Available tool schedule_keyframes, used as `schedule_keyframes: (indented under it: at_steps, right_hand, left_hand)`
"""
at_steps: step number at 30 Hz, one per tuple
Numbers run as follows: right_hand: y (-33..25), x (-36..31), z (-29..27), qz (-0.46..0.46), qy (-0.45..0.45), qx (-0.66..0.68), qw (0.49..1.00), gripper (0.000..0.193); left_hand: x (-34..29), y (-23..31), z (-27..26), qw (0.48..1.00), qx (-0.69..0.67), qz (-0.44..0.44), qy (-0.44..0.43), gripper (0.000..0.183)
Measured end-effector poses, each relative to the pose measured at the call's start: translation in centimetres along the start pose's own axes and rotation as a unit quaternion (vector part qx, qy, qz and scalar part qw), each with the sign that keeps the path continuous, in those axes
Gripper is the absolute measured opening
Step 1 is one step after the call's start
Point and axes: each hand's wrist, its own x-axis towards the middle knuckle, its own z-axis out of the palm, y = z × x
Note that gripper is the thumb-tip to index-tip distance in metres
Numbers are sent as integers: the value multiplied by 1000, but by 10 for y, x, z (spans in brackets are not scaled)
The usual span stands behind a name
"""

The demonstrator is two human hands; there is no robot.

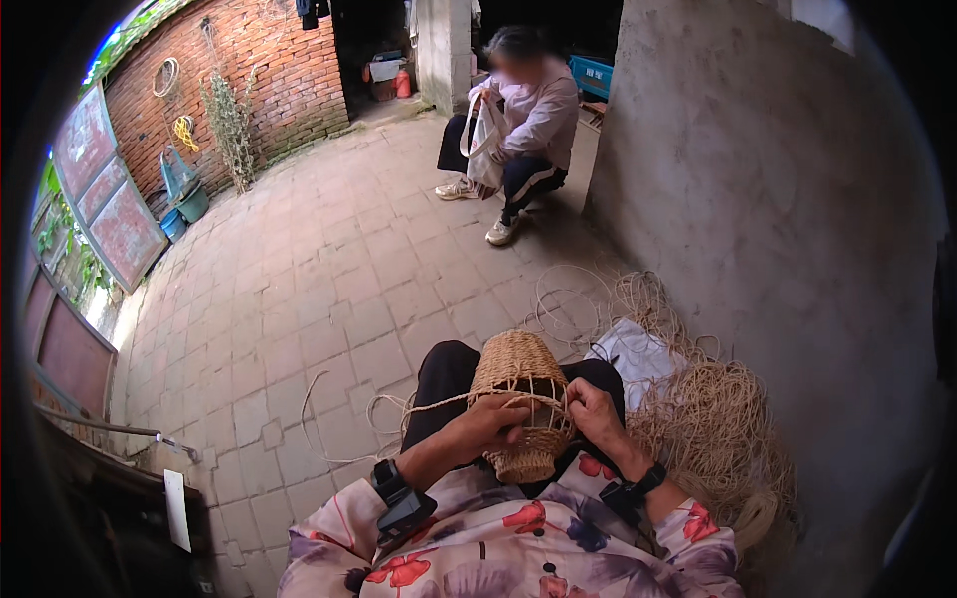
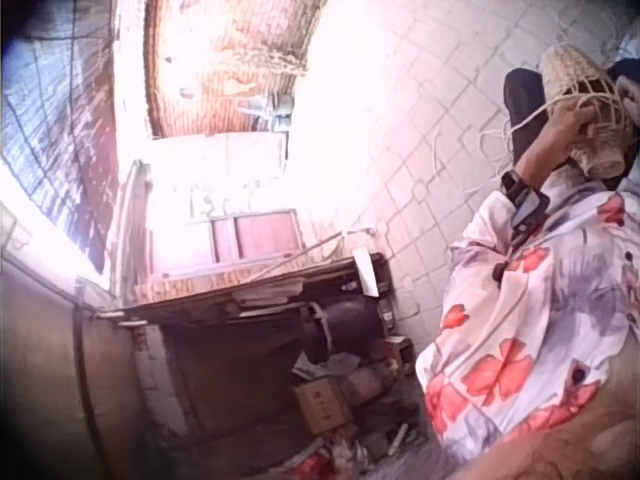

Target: The recorder is weaving a small basket using thin flexible strips of reed or bamboo.

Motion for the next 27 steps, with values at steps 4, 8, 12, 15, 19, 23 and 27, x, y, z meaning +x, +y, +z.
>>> schedule_keyframes:
  at_steps: [4, 8, 12, 15, 19, 23, 27]
  right_hand:
    - [8, -5, -9, -20, -45, -99, 994, 5]
    - [-54, -3, -25, -118, 140, -263, 947, 4]
    - [-90, -6, -18, -213, 42, -122, 969, 19]
    - [-118, -13, 0, -96, -81, 52, 991, 16]
    - [-115, -6, 17, -139, -144, 118, 973, 17]
    - [-95, 6, 14, -183, -34, 20, 982, 11]
    - [-75, 0, 0, -125, 57, -61, 989, 8]
  left_hand:
    - [-1, -4, -2, 986, 144, 66, -47, 31]
    - [-16, -2, -14, 986, 139, 81, 46, 35]
    - [-42, 2, -33, 985, 119, 108, 62, 41]
    - [-45, -6, -27, 981, 88, 165, 52, 36]
    - [-43, -14, -24, 982, 21, 170, 74, 30]
    - [-46, -33, -38, 966, -7, 177, 188, 27]
    - [-37, -52, -53, 956, 128, 138, 224, 21]
